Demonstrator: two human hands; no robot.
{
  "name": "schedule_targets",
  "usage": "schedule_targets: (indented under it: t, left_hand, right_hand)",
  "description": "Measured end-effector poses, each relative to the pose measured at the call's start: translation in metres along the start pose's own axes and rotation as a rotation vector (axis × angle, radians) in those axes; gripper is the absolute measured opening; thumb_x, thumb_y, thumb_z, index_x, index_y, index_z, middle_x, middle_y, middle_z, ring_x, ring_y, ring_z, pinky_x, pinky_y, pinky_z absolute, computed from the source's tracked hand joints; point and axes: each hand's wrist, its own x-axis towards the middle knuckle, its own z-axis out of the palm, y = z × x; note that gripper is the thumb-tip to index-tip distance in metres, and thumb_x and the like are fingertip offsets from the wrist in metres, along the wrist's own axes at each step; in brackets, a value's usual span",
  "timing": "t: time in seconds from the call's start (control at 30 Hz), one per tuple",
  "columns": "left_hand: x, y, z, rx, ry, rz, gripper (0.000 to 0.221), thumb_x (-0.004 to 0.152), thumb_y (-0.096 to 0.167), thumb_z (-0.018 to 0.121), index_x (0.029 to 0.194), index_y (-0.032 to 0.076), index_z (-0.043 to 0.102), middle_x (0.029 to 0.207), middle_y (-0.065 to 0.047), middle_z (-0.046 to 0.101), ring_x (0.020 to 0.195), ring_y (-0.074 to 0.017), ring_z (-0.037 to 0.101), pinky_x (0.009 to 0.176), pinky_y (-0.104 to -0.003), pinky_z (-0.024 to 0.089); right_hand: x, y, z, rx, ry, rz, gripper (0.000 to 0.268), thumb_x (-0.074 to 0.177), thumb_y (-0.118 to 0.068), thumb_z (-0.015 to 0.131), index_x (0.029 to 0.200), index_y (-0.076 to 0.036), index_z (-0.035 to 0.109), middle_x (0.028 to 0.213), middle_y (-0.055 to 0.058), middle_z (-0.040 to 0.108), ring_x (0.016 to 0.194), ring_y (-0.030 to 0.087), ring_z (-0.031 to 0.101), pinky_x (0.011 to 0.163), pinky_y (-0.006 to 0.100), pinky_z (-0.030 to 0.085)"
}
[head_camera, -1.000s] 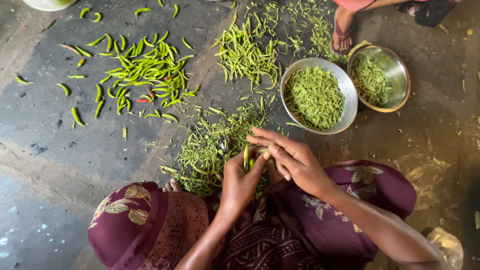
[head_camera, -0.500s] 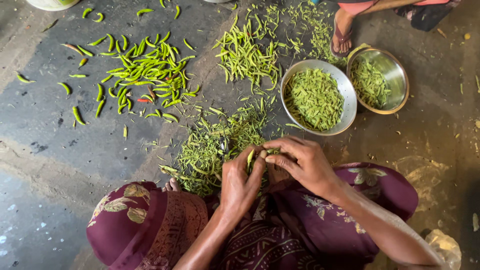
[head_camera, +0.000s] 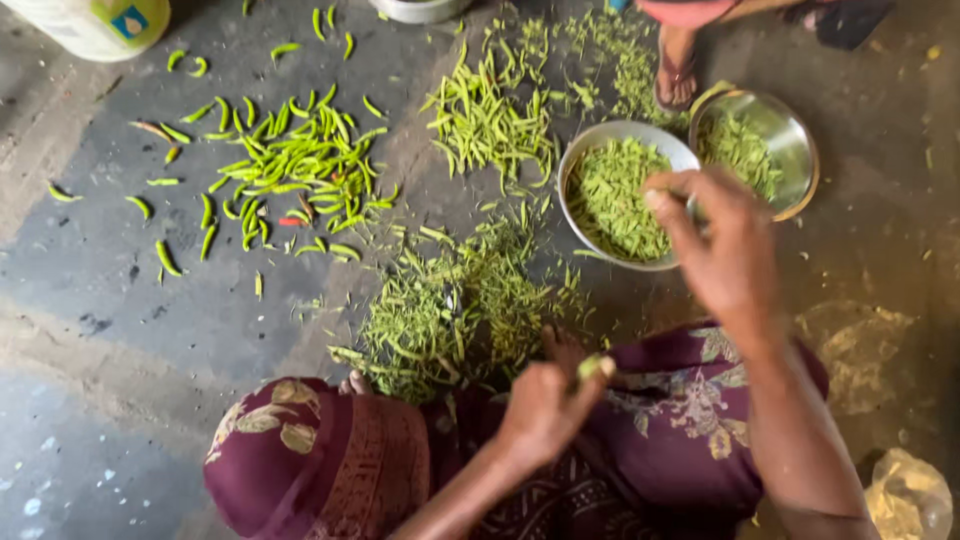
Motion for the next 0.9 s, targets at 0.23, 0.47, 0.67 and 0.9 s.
schedule_targets:
  t: [0.23, 0.47, 0.67, 0.9]
  left_hand:
    - [0.007, -0.001, -0.074, -1.208, 0.064, -0.279, 0.063, 0.108, 0.053, 0.033, 0.114, 0.005, 0.073, 0.051, 0.01, 0.036, 0.04, -0.0043, 0.031, 0.032, -0.022, 0.024]
    - [0.016, 0.002, -0.093, -1.763, 0.285, -0.064, 0.048, 0.114, 0.036, 0.04, 0.146, 0.002, 0.053, 0.087, -0.001, 0.054, 0.077, -0.0125, 0.052, 0.063, -0.027, 0.046]
    - [0.025, 0.02, -0.094, -1.879, 0.329, 0.066, 0.061, 0.111, 0.04, 0.039, 0.157, 0.0, 0.038, 0.132, -0.016, 0.061, 0.123, -0.0282, 0.059, 0.113, -0.044, 0.046]
    - [0.026, 0.041, -0.087, -1.774, 0.265, 0.104, 0.065, 0.11, 0.043, 0.037, 0.164, 0.007, 0.03, 0.157, -0.018, 0.046, 0.144, -0.0299, 0.046, 0.123, -0.045, 0.036]
  right_hand:
    - [0.001, 0.011, -0.023, 0.745, 0.014, -0.153, 0.077, 0.105, -0.057, 0.061, 0.163, -0.024, 0.023, 0.171, 0.02, 0.028, 0.155, 0.034, 0.037, 0.127, 0.051, 0.03]
    - [-0.002, 0.008, -0.037, 1.48, -0.276, 0.045, 0.048, 0.109, -0.043, 0.062, 0.149, -0.02, 0.049, 0.148, 0.019, 0.054, 0.12, 0.027, 0.061, 0.105, 0.041, 0.051]
    - [-0.03, -0.036, 0.018, 0.353, -0.277, -0.34, 0.017, 0.098, -0.014, 0.071, 0.115, -0.011, 0.074, 0.114, 0.007, 0.077, 0.094, 0.015, 0.076, 0.08, 0.029, 0.065]
    - [-0.049, -0.089, 0.033, 0.334, -0.375, -0.333, 0.039, 0.081, -0.021, 0.084, 0.113, -0.003, 0.071, 0.098, 0.008, 0.071, 0.081, 0.014, 0.069, 0.069, 0.029, 0.057]
